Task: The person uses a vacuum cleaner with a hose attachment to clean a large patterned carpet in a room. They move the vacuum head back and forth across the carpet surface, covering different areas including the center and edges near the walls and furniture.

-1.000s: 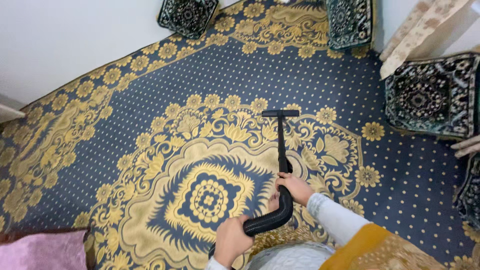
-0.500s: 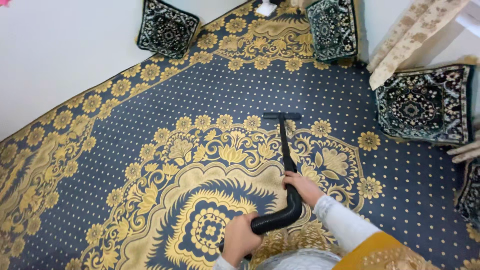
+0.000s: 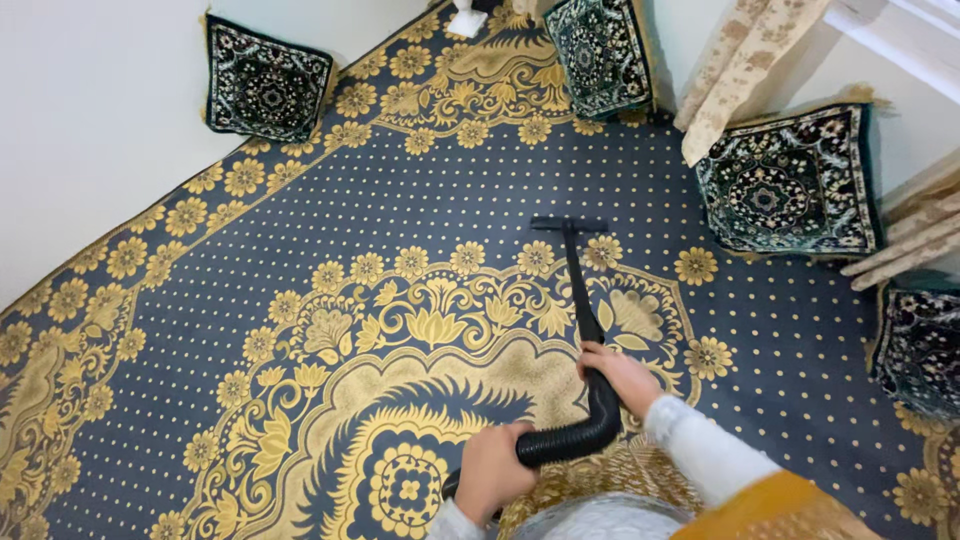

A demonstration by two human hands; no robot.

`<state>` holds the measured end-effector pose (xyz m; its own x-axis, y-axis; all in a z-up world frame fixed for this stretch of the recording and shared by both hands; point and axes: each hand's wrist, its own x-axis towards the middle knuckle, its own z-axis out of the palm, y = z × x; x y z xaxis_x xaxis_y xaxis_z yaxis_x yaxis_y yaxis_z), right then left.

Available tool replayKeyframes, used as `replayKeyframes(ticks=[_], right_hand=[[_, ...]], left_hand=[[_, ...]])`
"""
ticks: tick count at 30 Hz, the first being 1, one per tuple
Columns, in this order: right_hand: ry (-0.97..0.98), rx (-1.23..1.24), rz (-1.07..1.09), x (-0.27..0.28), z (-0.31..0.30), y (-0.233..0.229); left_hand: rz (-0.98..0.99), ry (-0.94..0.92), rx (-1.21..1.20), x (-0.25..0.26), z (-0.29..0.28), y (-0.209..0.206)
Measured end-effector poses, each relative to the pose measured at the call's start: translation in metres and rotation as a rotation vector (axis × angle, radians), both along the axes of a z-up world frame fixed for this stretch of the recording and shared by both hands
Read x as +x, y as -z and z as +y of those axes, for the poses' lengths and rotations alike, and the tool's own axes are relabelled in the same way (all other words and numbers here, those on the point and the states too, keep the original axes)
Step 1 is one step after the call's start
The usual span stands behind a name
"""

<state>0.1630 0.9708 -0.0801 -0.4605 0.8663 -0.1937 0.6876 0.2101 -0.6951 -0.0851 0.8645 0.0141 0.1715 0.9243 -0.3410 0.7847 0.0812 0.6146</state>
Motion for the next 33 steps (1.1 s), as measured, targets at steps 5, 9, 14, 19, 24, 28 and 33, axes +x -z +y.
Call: replayKeyframes(ticks=[5,9,14,19,24,28,33], right_hand=[[-0.028,0.068,0.036,0.022,0.02,0.011],[0.047,0.021,-0.004,0.064,0.01,0.015],[-0.115,0.051,0.133,0.101,0.068,0.043],[-0.258,0.178,0.217,0.094,0.101,0.063],[-0.36,0.273,0.497,0.065,0.04,0.08],[-0.418,-0.093,0.36,0.035,0.027,0.07],[-0.645,0.222,0.417,-0.012,0.072,0.059]], left_hand=[[0.017,-0.049,0.033,0.019,0.011,-0.01],[-0.037,-0.08,0.024,0.052,0.018,-0.025],[-0.026,-0.059,0.144,0.095,0.05,-0.018],[0.075,-0.162,0.088,0.117,0.026,-0.001],[0.287,-0.146,-0.129,0.085,-0.063,0.062],[0.316,-0.2,-0.217,0.072,-0.097,0.088],[0.224,-0.432,-0.199,0.076,-0.077,0.034]])
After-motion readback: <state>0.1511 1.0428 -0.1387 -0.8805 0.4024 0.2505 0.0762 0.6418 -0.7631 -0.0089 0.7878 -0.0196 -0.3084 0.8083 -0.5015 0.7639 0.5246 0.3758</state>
